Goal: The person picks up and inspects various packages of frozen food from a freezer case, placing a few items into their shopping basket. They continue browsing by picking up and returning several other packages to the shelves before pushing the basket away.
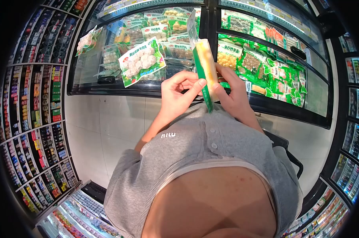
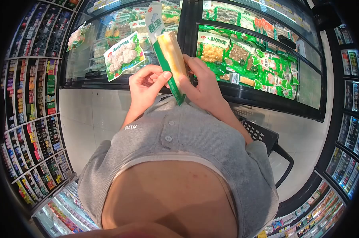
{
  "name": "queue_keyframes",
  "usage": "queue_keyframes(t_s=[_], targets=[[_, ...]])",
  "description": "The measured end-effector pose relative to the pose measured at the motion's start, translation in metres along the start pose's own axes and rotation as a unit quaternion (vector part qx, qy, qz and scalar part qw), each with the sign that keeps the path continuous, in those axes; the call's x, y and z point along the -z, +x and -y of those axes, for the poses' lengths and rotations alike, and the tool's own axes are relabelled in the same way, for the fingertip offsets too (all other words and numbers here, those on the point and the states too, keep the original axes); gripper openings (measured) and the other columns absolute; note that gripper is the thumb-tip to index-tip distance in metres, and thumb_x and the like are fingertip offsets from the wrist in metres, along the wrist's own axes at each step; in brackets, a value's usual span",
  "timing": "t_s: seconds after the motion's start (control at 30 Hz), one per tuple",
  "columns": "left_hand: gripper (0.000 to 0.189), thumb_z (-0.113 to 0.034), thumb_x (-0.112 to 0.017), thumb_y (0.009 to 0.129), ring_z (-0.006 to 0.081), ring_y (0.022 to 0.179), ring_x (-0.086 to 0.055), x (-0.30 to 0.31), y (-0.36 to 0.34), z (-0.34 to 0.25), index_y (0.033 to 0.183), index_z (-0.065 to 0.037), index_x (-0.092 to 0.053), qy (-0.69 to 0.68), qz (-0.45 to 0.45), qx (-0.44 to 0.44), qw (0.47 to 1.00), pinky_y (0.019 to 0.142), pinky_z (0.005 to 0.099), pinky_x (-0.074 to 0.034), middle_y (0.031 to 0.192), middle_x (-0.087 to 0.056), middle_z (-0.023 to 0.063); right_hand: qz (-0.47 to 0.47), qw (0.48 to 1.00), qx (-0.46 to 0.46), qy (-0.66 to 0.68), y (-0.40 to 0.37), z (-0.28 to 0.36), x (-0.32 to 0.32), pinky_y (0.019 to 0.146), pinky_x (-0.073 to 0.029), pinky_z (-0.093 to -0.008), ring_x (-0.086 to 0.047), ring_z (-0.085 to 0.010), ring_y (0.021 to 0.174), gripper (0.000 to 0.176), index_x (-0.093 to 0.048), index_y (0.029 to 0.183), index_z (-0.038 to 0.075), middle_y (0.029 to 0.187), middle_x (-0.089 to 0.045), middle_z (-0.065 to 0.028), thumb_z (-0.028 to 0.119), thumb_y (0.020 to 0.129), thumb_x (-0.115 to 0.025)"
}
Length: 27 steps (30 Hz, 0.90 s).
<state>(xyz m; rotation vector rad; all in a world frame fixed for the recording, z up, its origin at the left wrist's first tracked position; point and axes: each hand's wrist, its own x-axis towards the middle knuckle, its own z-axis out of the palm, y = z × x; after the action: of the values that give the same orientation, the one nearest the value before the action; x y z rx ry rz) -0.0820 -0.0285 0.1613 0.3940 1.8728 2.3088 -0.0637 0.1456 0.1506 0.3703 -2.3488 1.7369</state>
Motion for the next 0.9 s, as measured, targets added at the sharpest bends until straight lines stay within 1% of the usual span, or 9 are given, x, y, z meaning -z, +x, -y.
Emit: queue_keyframes(t_s=[0.07,0.17,0.27,0.37,0.47,0.57,0.67,0.77,0.9], targets=[[0.009,0.0,-0.065,0.085,0.0103,0.066,-0.062,0.0,0.001,-0.001,0.093,0.005,-0.063,-0.006,-0.003,0.011,1.0,0.059,0.0227,-0.051,0.076,-0.066,0.009,0.004,1.0,0.004,0.005,0.0,0.0,0.0,0.075,-0.045,-0.033,-0.056,-0.0246,0.082,0.045,-0.049,0.122,-0.006,0.095,-0.056,-0.0156,0.019,0.085,-0.054],[0.011,-0.001,-0.064,0.086,0.0099,0.069,-0.065,0.004,0.003,0.003,0.095,0.004,-0.062,-0.034,0.009,0.01,0.999,0.062,0.022,-0.053,0.081,-0.068,0.0096,0.009,1.0,0.008,0.012,-0.001,-0.004,0.001,0.077,-0.045,-0.0346,-0.056,-0.0265,0.085,0.043,-0.048,0.122,-0.007,0.097,-0.056,-0.017,0.018,0.087,-0.05],[0.012,-0.001,-0.064,0.086,0.0101,0.068,-0.064,0.006,0.004,0.001,0.096,0.005,-0.062,-0.034,0.006,0.013,0.999,0.06,0.0222,-0.052,0.08,-0.068,0.0099,0.004,1.0,0.009,-0.016,-0.001,-0.004,0.002,0.08,-0.044,-0.0351,-0.056,-0.027,0.088,0.043,-0.047,0.123,-0.008,0.099,-0.055,-0.0176,0.019,0.088,-0.048],[0.012,-0.002,-0.064,0.086,0.0098,0.068,-0.063,0.006,0.004,0.003,0.097,0.005,-0.062,-0.044,0.005,0.014,0.999,0.06,0.0221,-0.052,0.079,-0.067,0.0097,0.008,1.0,0.002,-0.01,-0.003,-0.006,0.002,0.08,-0.044,-0.0344,-0.055,-0.0259,0.091,0.044,-0.047,0.124,-0.007,0.101,-0.055,-0.0167,0.018,0.088,-0.05],[0.013,-0.002,-0.064,0.086,0.0098,0.067,-0.063,0.004,0.004,0.004,0.097,0.005,-0.062,-0.053,0.005,0.012,0.998,0.06,0.0219,-0.052,0.08,-0.067,0.0096,0.007,0.998,-0.041,0.037,-0.004,0.003,0.0,0.08,-0.044,-0.0339,-0.055,-0.0251,0.092,0.048,-0.046,0.125,-0.006,0.102,-0.056,-0.0154,0.021,0.086,-0.054],[0.013,-0.002,-0.064,0.087,0.0094,0.067,-0.063,0.003,0.003,0.002,0.097,0.005,-0.062,-0.048,0.005,0.011,0.999,0.06,0.0215,-0.051,0.08,-0.067,0.0092,0.022,0.999,-0.046,0.012,-0.003,0.005,0.0,0.082,-0.044,-0.034,-0.054,-0.0246,0.095,0.057,-0.043,0.129,-0.005,0.106,-0.054,-0.0148,0.021,0.081,-0.061],[0.012,-0.002,-0.064,0.087,0.0085,0.066,-0.062,0.003,0.004,0.001,0.097,0.004,-0.061,-0.031,-0.009,0.008,0.999,0.06,0.0209,-0.05,0.08,-0.067,0.0086,0.03,1.0,-0.007,0.0,-0.005,0.004,0.002,0.085,-0.044,-0.0341,-0.053,-0.0251,0.099,0.069,-0.038,0.135,-0.003,0.111,-0.051,-0.0155,0.021,0.076,-0.065],[0.012,-0.003,-0.064,0.087,0.0077,0.065,-0.06,0.004,0.004,0.003,0.096,0.004,-0.061,-0.028,-0.019,0.004,0.999,0.06,0.0205,-0.05,0.079,-0.067,0.0077,0.043,0.999,0.008,-0.004,-0.005,0.006,0.001,0.087,-0.043,-0.0338,-0.051,-0.0256,0.103,0.076,-0.032,0.138,-0.002,0.116,-0.048,-0.0157,0.019,0.073,-0.067],[0.012,-0.003,-0.064,0.087,0.0074,0.065,-0.06,0.002,0.003,0.003,0.096,0.004,-0.061,-0.038,-0.025,0.001,0.999,0.059,0.0203,-0.05,0.078,-0.066,0.0068,0.047,0.999,-0.001,0.007,-0.007,0.004,0.001,0.087,-0.043,-0.0337,-0.05,-0.0256,0.104,0.078,-0.032,0.139,-0.001,0.117,-0.047,-0.0155,0.019,0.073,-0.067]])
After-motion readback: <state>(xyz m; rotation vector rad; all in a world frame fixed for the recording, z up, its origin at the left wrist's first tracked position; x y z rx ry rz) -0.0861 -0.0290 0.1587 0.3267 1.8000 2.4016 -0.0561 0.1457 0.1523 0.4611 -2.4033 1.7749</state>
